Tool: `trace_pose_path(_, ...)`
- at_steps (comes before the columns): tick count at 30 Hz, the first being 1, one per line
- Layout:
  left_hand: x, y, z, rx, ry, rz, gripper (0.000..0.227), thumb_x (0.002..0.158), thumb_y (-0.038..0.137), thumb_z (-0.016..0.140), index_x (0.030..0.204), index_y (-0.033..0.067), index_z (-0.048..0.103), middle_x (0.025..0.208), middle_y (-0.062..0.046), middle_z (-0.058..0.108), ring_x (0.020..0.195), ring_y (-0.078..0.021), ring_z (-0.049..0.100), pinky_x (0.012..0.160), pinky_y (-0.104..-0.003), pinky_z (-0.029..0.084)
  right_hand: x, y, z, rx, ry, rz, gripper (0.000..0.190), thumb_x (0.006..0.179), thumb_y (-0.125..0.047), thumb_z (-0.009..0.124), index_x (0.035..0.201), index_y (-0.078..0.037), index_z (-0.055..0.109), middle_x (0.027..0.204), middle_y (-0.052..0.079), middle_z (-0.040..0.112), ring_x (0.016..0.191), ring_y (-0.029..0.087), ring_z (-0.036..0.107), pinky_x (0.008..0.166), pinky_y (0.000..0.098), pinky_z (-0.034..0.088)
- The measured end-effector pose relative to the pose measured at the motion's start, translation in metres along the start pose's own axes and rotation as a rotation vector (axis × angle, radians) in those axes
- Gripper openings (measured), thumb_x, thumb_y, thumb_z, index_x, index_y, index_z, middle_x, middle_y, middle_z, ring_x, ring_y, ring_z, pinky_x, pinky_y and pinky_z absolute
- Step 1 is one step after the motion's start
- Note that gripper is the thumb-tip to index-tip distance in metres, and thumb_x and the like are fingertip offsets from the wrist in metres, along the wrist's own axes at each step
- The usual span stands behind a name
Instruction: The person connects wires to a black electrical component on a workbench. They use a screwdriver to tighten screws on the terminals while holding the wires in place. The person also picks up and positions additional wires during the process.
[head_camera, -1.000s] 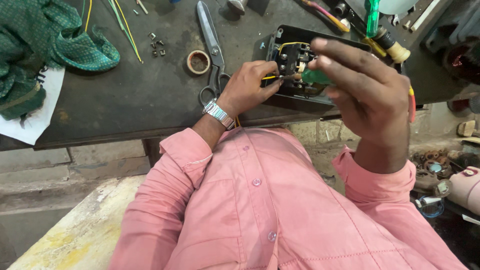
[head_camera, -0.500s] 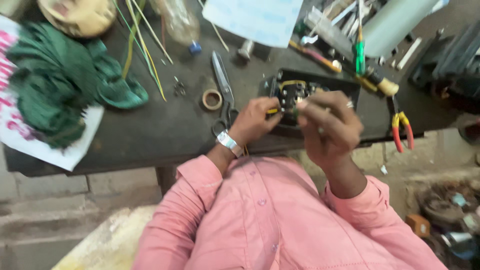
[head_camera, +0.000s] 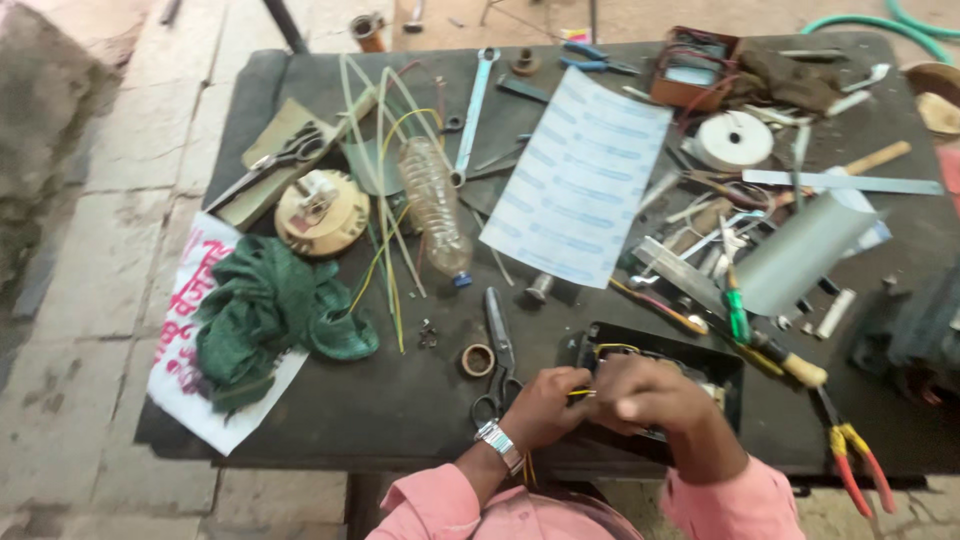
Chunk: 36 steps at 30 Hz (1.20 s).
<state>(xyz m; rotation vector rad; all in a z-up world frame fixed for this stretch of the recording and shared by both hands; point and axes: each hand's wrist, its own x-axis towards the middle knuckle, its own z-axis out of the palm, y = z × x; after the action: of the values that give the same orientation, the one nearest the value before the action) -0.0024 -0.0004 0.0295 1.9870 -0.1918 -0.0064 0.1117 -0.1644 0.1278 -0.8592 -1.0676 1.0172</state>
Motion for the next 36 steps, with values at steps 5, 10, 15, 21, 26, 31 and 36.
trace_pose_path(5, -0.007, -0.005, 0.008, -0.049, -0.007, 0.011, 0.023, 0.092, 0.023, 0.069, 0.111, 0.0103, 0.071, 0.106, -0.016, 0.073, 0.101, -0.0380, 0.069, 0.087, -0.045, 0.057, -0.020, 0.037, 0.042, -0.604, 0.772, -0.156, 0.059, 0.110, -0.040, 0.052, 0.063, -0.004, 0.051, 0.062, 0.006, 0.056, 0.057, 0.020, 0.055, 0.058, 0.0340, 0.044)
trace_pose_path(10, -0.013, -0.010, 0.016, 0.055, 0.001, -0.080, 0.027, 0.091, 0.030, 0.071, 0.110, 0.0111, 0.071, 0.106, -0.014, 0.073, 0.100, -0.0374, 0.070, 0.084, -0.046, 0.056, 0.000, 0.061, 0.081, -0.460, 1.249, -0.468, 0.053, 0.112, -0.035, 0.056, 0.072, -0.002, 0.044, 0.068, 0.011, 0.054, 0.056, 0.014, 0.046, 0.054, 0.0271, 0.038)
trace_pose_path(15, -0.019, -0.015, 0.021, 0.046, 0.032, -0.058, 0.035, 0.089, 0.032, 0.069, 0.118, 0.0123, 0.070, 0.111, -0.014, 0.073, 0.103, -0.0373, 0.069, 0.085, -0.046, 0.056, 0.009, -0.007, 0.048, -0.265, 0.481, -0.024, 0.045, 0.099, -0.026, 0.060, 0.065, 0.001, 0.052, 0.060, 0.010, 0.054, 0.059, 0.019, 0.051, 0.057, 0.0319, 0.042)
trace_pose_path(21, -0.019, -0.022, 0.025, 0.054, 0.028, -0.041, 0.029, 0.094, 0.037, 0.069, 0.114, 0.0153, 0.071, 0.099, -0.012, 0.074, 0.096, -0.0343, 0.072, 0.086, -0.044, 0.057, 0.019, -0.021, 0.037, -0.443, 0.166, -0.102, 0.042, 0.105, -0.025, 0.056, 0.081, 0.009, 0.054, 0.071, 0.015, 0.055, 0.068, 0.024, 0.058, 0.064, 0.0364, 0.048)
trace_pose_path(26, -0.017, -0.025, 0.029, 0.044, 0.045, -0.072, 0.027, 0.092, 0.035, 0.070, 0.113, 0.0179, 0.071, 0.099, -0.011, 0.074, 0.096, -0.0349, 0.072, 0.082, -0.043, 0.058, -0.017, 0.019, 0.038, -0.181, 0.707, 0.059, 0.049, 0.106, -0.022, 0.054, 0.065, 0.000, 0.039, 0.054, 0.005, 0.037, 0.058, 0.014, 0.038, 0.057, 0.0346, 0.035)
trace_pose_path(31, -0.018, -0.022, 0.029, 0.066, 0.019, -0.127, 0.030, 0.090, 0.033, 0.071, 0.115, 0.0172, 0.071, 0.108, -0.010, 0.075, 0.099, -0.0343, 0.071, 0.082, -0.044, 0.057, 0.006, 0.044, 0.075, -0.393, 1.399, -0.081, 0.044, 0.107, -0.018, 0.045, 0.069, -0.002, 0.030, 0.061, 0.011, 0.037, 0.051, 0.017, 0.035, 0.056, 0.0351, 0.025)
trace_pose_path(36, -0.016, -0.025, 0.025, 0.050, 0.043, -0.095, 0.035, 0.090, 0.034, 0.071, 0.119, 0.0156, 0.070, 0.113, -0.010, 0.074, 0.105, -0.0347, 0.070, 0.088, -0.044, 0.057, 0.018, 0.003, 0.077, -0.396, 0.940, -0.023, 0.037, 0.097, -0.021, 0.047, 0.068, 0.001, 0.044, 0.065, 0.012, 0.048, 0.062, 0.020, 0.047, 0.060, 0.0360, 0.035)
